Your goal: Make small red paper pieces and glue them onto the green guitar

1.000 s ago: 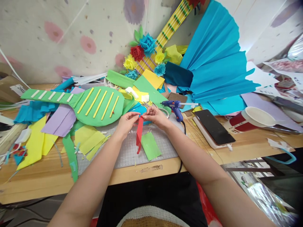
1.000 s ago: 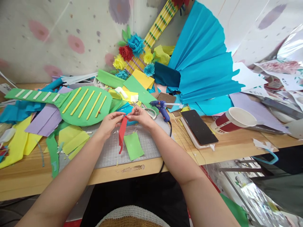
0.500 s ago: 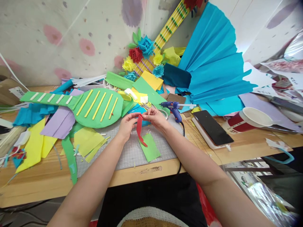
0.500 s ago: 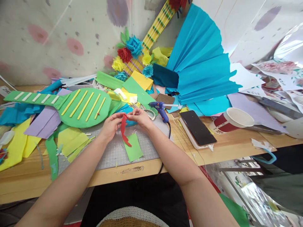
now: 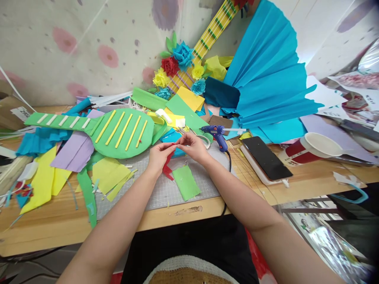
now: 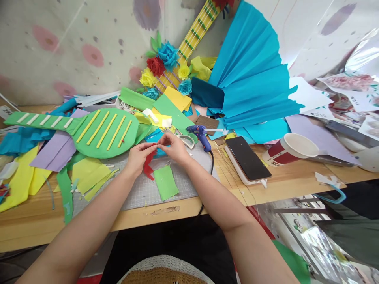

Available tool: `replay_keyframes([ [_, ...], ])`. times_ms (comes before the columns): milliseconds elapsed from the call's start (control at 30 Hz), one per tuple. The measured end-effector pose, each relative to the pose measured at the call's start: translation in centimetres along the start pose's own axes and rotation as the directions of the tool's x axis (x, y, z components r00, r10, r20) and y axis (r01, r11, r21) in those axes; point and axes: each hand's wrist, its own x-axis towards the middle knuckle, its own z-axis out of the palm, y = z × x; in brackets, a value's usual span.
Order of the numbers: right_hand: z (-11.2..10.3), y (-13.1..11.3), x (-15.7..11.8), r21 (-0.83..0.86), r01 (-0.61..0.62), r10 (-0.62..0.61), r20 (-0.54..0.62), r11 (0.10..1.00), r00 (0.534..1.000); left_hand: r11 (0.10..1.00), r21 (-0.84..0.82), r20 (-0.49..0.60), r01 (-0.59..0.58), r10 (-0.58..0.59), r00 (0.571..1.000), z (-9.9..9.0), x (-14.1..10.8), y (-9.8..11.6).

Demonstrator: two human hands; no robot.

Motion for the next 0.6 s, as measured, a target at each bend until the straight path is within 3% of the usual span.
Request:
replay_keyframes([
  [133, -1.2, -1.1, 0.0, -0.073, 0.003, 0.007, 0.143, 0.997, 0.99, 0.991, 0.084, -0.064, -0.103, 0.108, 0.992, -0.6, 0.8, -0.1],
  [233, -3.2, -2.9, -0.3, -0.272, -0.022, 0.099, 0.275, 0.962, 0.956, 0.955, 0.17, -0.051, -0.243, 0.254, 0.966, -1.2, 1.4, -0.1],
  [300, -5.3, -4.3, -0.7, -0.445, -0.085, 0.273, 0.379, 0.892, 0.884, 0.937, 0.192, -0.009, -0.293, 0.301, 0.954, -1.6, 1.6, -0.1],
  [367, -7.9, -5.7, -1.4, -0.555, -0.219, 0.49, 0.405, 0.803, 0.772, 0.92, 0.215, 0.025, -0.328, 0.331, 0.943, -1.9, 1.7, -0.1],
  [433, -10.5, -6.6, -2.3, -0.636, -0.325, 0.639, 0.354, 0.7, 0.683, 0.899, 0.255, 0.038, -0.355, 0.358, 0.933, -2.0, 1.8, -0.1],
  [467, -11.7, -6.8, -2.6, -0.673, -0.36, 0.68, 0.293, 0.647, 0.672, 0.889, 0.277, 0.042, -0.363, 0.367, 0.929, -2.1, 1.8, -0.1],
  [533, -13.6, -6.6, -3.1, -0.758, -0.388, 0.694, 0.115, 0.524, 0.711, 0.866, 0.331, 0.055, -0.375, 0.379, 0.924, -2.1, 1.8, -0.1],
  [600, -14.6, -5.8, -3.2, -0.801, -0.422, 0.571, -0.125, 0.424, 0.811, 0.836, 0.403, 0.081, -0.372, 0.373, 0.924, -2.1, 1.7, -0.2],
])
